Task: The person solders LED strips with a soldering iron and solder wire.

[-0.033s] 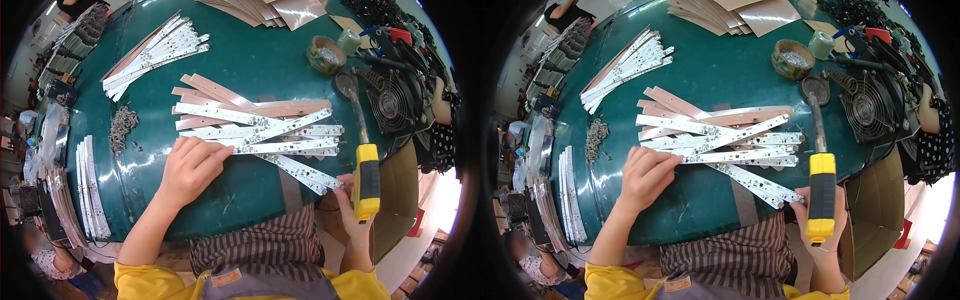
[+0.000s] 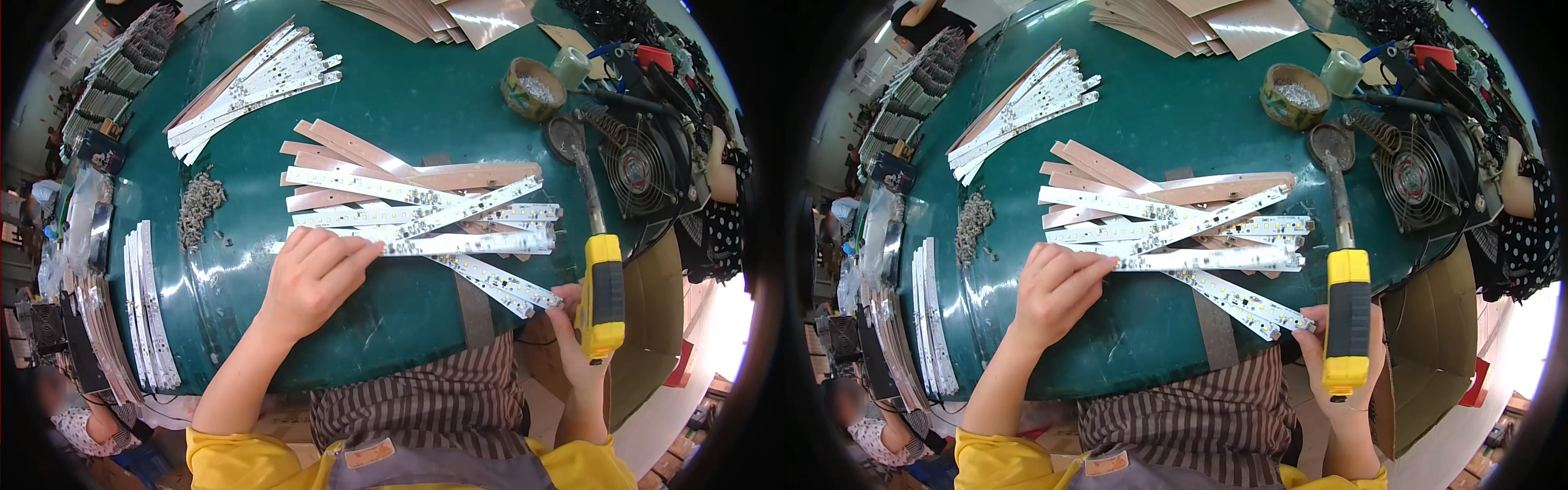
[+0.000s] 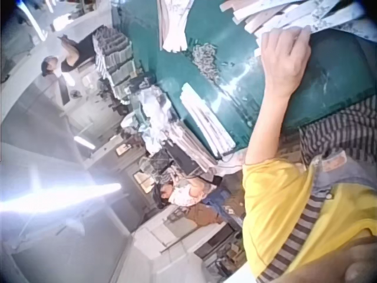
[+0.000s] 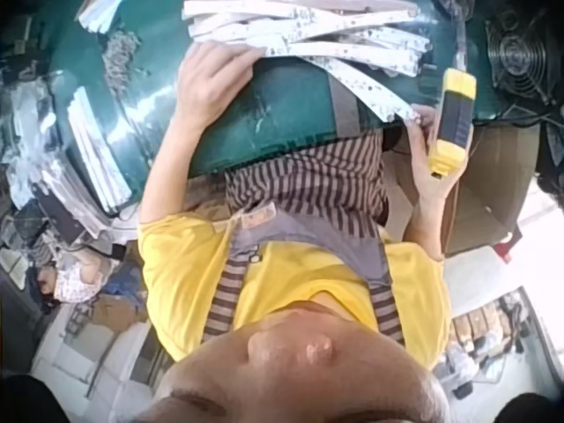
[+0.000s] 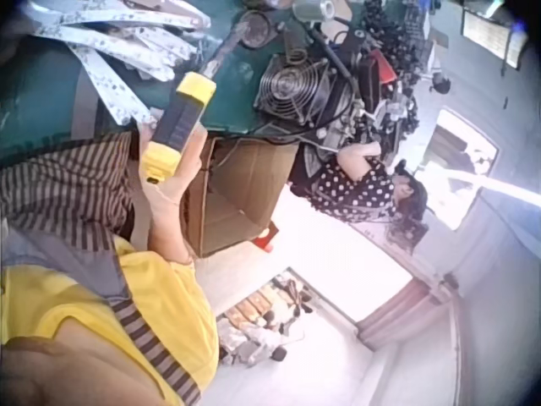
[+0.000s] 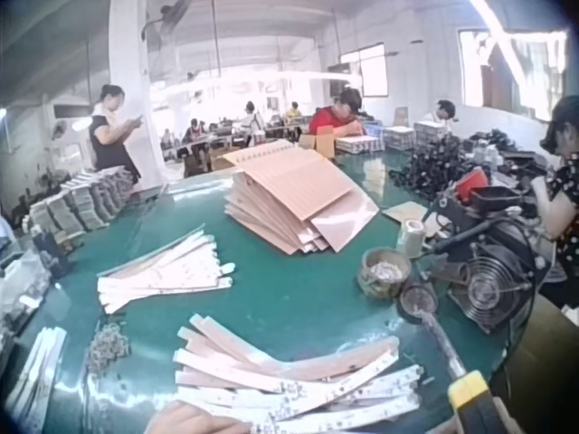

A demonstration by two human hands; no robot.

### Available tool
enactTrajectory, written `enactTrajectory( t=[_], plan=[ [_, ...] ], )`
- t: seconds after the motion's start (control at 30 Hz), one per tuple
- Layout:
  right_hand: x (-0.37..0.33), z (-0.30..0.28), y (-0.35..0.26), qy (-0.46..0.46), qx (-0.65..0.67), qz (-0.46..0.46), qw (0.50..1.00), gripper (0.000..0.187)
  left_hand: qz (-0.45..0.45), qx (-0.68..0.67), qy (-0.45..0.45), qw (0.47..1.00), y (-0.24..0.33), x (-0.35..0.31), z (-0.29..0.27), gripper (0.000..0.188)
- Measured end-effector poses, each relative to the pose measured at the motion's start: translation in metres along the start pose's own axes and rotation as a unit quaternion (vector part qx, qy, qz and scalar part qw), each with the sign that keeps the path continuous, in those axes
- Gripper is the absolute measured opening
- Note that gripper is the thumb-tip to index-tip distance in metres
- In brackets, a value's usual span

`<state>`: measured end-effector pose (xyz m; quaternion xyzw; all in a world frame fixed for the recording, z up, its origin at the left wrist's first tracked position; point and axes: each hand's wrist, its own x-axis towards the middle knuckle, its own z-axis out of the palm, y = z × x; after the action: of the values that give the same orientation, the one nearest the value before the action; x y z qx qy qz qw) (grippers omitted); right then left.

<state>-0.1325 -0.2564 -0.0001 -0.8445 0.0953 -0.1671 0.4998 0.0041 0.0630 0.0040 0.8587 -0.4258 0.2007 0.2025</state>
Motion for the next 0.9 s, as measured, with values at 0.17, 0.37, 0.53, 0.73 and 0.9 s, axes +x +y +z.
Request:
enactTrajectory(
  t=[0.17,0.37,0.53,0.73,0.9],
  plan=[
    [-0.003,0.003,-0.002,0.013,0.039,0.012,0.999,0.039,0.027,-0.031,-0.003,0.999,0.000,-0.008,0.005,0.044],
    [-0.009,-0.008,-0.006,0.012,0.004,-0.019,1.000,0.041,0.087,0.003,0.003,0.996,0.006,-0.003,-0.003,0.035],
    [-0.020,-0.016,-0.009,0.037,0.016,-0.007,0.999,0.045,0.145,0.019,-0.041,0.988,0.030,-0.012,-0.006,0.033],
    [-0.032,-0.013,-0.023,0.024,0.016,-0.007,1.000,0.047,0.111,-0.007,-0.053,0.992,0.034,-0.021,0.002,0.033],
    [-0.039,-0.009,-0.026,-0.023,0.028,0.018,0.999,0.048,0.077,-0.012,-0.045,0.996,0.026,-0.011,0.005,0.032]
  ],
)
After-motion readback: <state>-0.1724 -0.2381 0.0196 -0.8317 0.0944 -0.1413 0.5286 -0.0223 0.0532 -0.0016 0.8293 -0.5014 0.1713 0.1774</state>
